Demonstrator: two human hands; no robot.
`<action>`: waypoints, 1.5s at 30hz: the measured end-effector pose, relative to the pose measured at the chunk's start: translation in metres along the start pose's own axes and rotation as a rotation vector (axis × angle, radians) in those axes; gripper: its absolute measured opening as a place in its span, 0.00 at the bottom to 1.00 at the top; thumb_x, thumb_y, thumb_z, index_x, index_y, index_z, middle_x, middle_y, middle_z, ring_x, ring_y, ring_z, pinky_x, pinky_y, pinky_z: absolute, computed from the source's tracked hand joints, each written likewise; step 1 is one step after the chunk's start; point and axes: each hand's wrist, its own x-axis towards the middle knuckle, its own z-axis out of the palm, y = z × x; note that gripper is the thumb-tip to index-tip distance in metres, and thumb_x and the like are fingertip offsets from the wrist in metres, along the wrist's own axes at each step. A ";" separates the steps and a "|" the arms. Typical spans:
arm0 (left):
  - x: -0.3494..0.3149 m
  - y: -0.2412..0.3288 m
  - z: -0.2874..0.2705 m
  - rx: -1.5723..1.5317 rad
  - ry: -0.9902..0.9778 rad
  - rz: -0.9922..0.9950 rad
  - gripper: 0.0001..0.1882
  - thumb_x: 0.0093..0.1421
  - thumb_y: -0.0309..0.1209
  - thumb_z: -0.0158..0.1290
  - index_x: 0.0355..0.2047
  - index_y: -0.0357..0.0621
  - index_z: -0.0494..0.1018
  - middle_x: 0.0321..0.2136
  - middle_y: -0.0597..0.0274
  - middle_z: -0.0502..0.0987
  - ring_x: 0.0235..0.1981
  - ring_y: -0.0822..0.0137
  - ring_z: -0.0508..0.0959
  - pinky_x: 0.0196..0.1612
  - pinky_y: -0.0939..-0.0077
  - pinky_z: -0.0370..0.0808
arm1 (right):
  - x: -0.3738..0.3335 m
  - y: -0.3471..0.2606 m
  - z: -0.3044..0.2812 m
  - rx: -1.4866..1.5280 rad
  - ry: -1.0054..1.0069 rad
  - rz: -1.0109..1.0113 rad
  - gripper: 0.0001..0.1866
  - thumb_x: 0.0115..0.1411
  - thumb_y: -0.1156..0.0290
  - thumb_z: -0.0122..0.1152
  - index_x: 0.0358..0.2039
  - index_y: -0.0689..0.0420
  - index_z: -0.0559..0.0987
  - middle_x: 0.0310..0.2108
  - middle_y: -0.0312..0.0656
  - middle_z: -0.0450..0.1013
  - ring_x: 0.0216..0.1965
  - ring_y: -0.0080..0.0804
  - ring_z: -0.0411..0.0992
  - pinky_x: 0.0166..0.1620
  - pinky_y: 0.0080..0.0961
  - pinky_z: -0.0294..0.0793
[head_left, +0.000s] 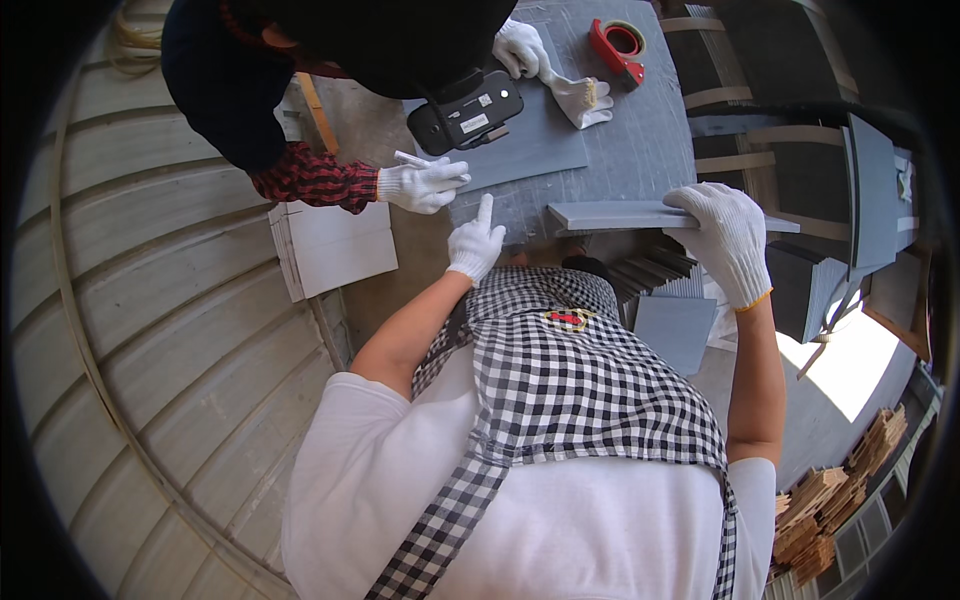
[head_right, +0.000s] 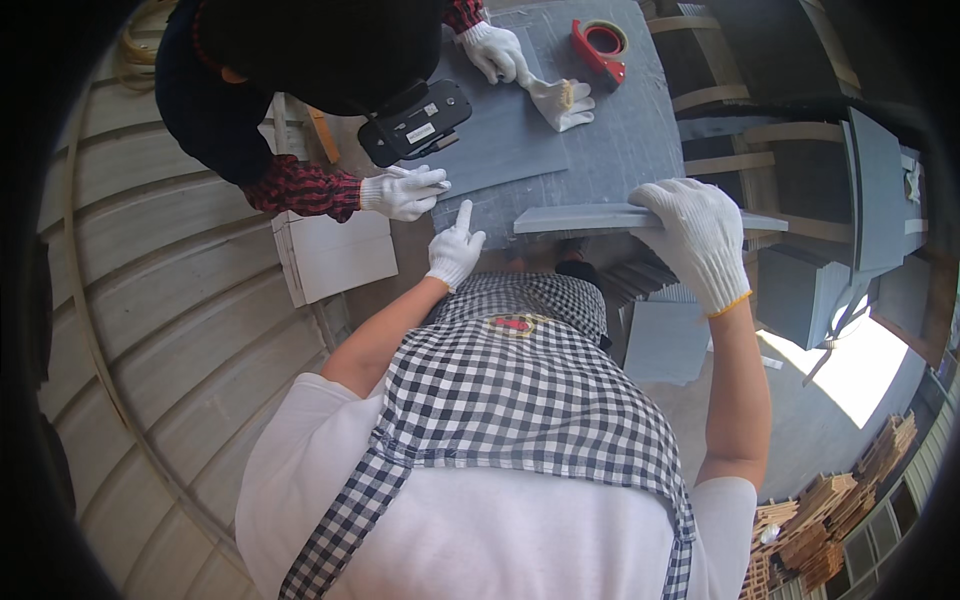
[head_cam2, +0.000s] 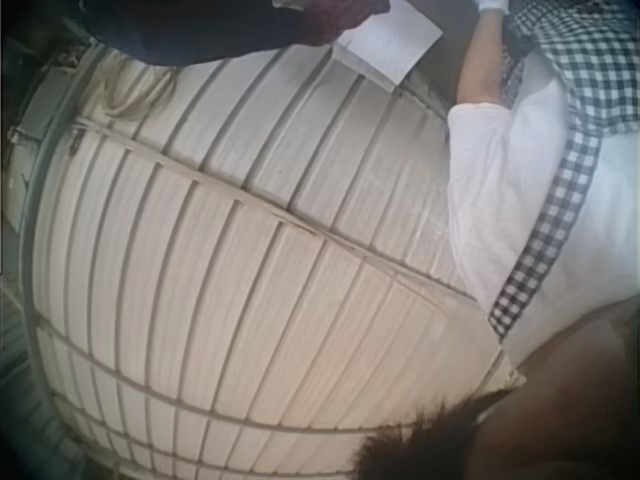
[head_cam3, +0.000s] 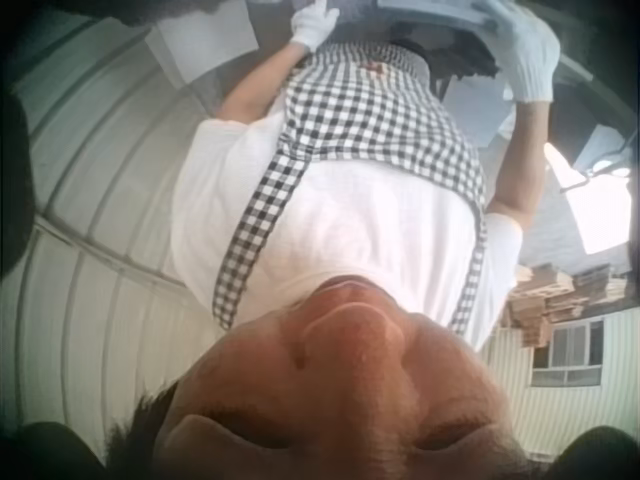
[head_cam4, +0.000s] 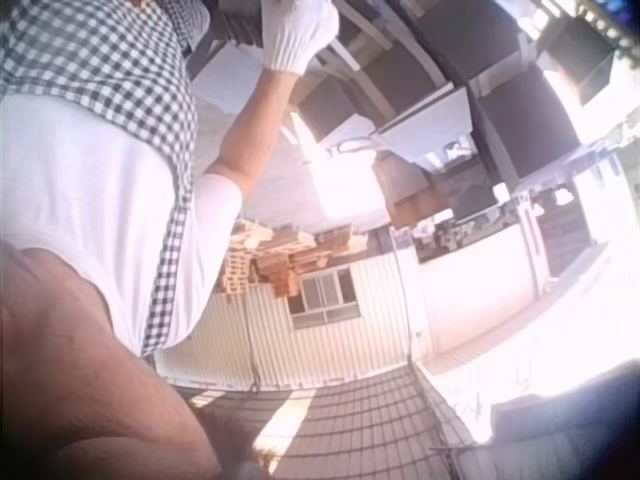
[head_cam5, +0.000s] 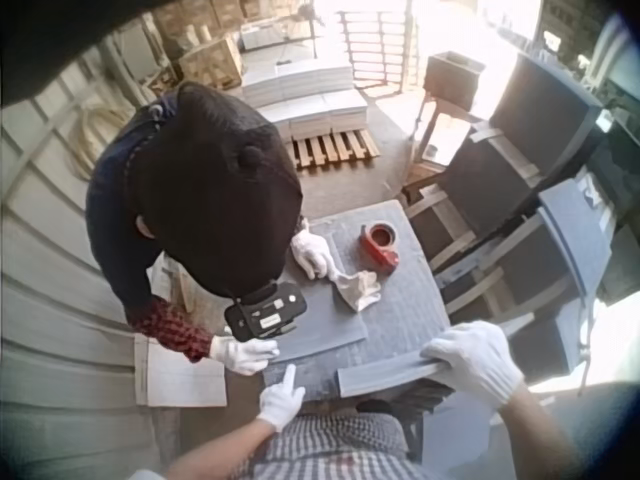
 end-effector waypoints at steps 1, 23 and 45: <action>0.000 0.002 -0.002 0.005 -0.010 -0.007 0.40 0.60 0.45 0.52 0.70 0.47 0.55 0.26 0.52 0.81 0.27 0.50 0.81 0.34 0.52 0.77 | 0.000 0.000 0.001 0.001 0.004 -0.002 0.11 0.52 0.63 0.71 0.37 0.46 0.84 0.33 0.35 0.81 0.38 0.33 0.78 0.41 0.30 0.77; 0.006 0.009 -0.006 -0.026 -0.094 -0.052 0.42 0.60 0.47 0.49 0.71 0.46 0.50 0.32 0.43 0.82 0.31 0.45 0.82 0.37 0.49 0.78 | 0.003 0.006 -0.001 0.019 0.003 -0.005 0.12 0.49 0.65 0.72 0.37 0.47 0.84 0.34 0.36 0.81 0.38 0.34 0.79 0.42 0.31 0.77; -0.001 0.127 -0.056 -0.289 -0.097 0.224 0.52 0.45 0.47 0.70 0.67 0.44 0.58 0.53 0.45 0.73 0.54 0.46 0.75 0.56 0.56 0.74 | 0.007 0.016 -0.006 0.079 -0.014 -0.015 0.10 0.48 0.64 0.70 0.33 0.47 0.83 0.29 0.34 0.80 0.35 0.34 0.78 0.38 0.32 0.76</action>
